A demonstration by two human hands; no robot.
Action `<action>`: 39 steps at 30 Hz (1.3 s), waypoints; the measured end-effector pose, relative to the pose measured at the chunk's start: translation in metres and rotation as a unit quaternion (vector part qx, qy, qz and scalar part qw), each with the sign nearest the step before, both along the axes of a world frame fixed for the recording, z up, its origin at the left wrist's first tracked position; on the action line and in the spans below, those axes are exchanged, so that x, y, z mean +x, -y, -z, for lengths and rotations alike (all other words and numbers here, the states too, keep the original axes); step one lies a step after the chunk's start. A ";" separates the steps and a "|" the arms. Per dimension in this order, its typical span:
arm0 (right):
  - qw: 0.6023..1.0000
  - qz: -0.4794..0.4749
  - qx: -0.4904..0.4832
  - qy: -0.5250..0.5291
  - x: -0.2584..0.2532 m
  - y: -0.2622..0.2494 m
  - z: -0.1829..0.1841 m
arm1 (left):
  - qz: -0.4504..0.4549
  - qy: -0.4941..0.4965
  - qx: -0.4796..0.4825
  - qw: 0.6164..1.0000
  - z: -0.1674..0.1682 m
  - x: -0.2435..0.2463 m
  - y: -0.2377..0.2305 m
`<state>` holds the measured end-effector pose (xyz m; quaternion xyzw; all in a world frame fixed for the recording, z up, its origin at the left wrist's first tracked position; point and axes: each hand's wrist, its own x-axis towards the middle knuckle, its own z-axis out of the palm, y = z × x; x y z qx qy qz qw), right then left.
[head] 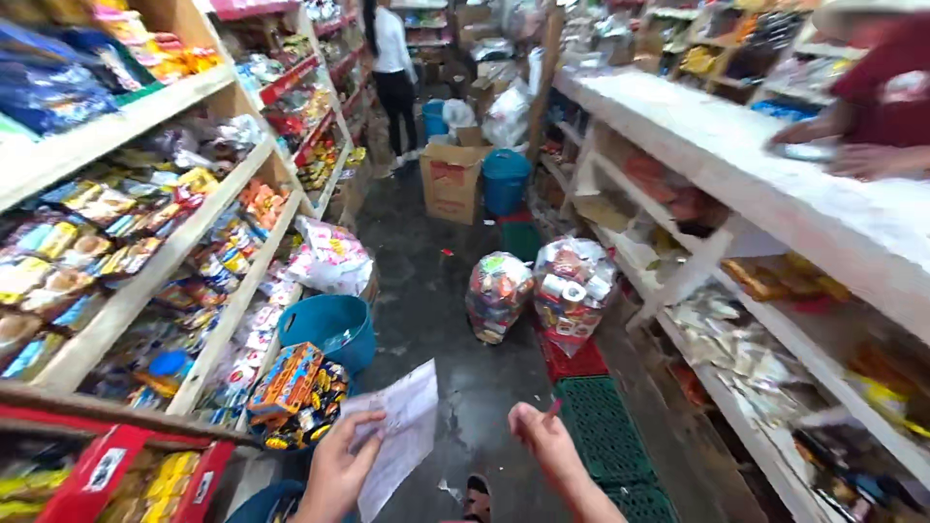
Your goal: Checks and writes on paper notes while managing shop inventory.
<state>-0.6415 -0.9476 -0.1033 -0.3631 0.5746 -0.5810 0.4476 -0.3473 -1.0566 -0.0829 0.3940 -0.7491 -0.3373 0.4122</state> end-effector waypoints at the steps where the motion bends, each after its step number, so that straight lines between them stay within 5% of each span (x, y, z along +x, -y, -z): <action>1: 1.000 -0.024 -0.011 0.011 -0.013 0.026 0.001 | -0.004 -0.025 0.035 0.999 -0.008 -0.007 0.020; 7: 0.992 -0.090 -0.051 0.067 -0.042 0.184 -0.018 | -0.013 -0.248 0.230 0.941 -0.045 -0.057 0.121; 11: 0.991 -0.112 -0.046 0.053 -0.054 0.299 -0.013 | 0.004 -0.277 0.263 0.924 -0.036 -0.083 0.202; 20: 0.951 -0.049 0.071 0.296 -0.082 0.500 -0.026 | 0.072 -0.283 0.269 0.918 -0.020 -0.152 0.432; 27: 0.990 0.002 0.024 0.142 -0.130 0.622 -0.026 | 0.079 -0.248 0.271 0.927 -0.010 -0.213 0.573; 39: 0.989 -0.077 -0.065 0.105 -0.219 0.890 -0.016 | -0.026 -0.250 0.322 0.913 -0.035 -0.293 0.821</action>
